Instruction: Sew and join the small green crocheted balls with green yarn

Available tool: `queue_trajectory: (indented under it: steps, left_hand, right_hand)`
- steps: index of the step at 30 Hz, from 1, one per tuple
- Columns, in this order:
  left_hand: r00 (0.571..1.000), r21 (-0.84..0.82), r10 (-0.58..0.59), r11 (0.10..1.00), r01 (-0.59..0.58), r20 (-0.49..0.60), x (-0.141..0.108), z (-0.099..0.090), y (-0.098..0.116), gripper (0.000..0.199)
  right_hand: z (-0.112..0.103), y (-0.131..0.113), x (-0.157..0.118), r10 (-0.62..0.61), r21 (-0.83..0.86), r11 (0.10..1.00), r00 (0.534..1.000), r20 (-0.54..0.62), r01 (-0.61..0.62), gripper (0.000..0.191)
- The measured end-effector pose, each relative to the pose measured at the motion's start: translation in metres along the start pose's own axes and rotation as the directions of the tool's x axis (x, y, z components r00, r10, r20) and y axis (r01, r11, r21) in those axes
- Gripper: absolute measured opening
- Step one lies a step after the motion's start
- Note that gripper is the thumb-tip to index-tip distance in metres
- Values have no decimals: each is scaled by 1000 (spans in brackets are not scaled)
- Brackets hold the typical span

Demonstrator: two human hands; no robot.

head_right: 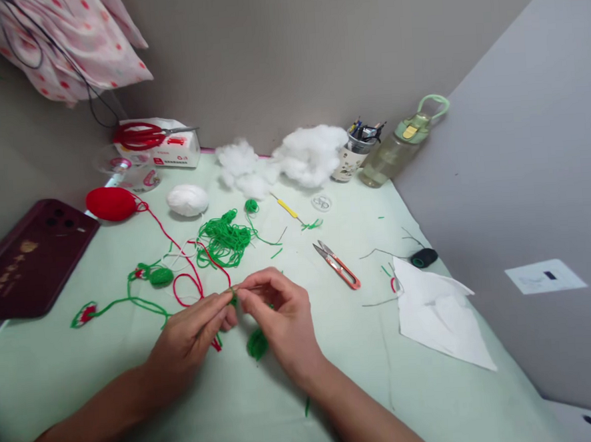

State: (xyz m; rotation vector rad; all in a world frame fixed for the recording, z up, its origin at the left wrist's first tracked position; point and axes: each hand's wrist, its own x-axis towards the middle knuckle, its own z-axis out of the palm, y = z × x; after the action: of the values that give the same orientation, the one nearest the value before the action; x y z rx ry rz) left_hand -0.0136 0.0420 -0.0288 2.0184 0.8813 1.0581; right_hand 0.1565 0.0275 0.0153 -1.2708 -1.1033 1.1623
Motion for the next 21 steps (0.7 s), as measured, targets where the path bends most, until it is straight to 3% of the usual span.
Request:
queue_trajectory:
  steps: [4, 8, 13, 21]
  left_hand:
    - [998, 55, 56, 997, -55, -18, 0, -2, -2, 45]
    - [999, 80, 48, 996, -48, -3, -1, -4, -4, 50]
    - [999, 124, 43, 991, -44, 11, -1, -5, -4, 50]
    - [994, 158, 105, 982, -102, -13, -2, -3, -7, 48]
  right_hand:
    - [-1, 4, 0, -130, -252, 957, 990, 59, 141, 10]
    - [-3, 4, -1, -109, -277, 946, 970, 215, 168, 17]
    - [-2, 1, -3, 2, -175, 984, 978, 208, 35, 19]
    - [0, -3, -5, 67, -172, 985, 973, 220, -29, 20]
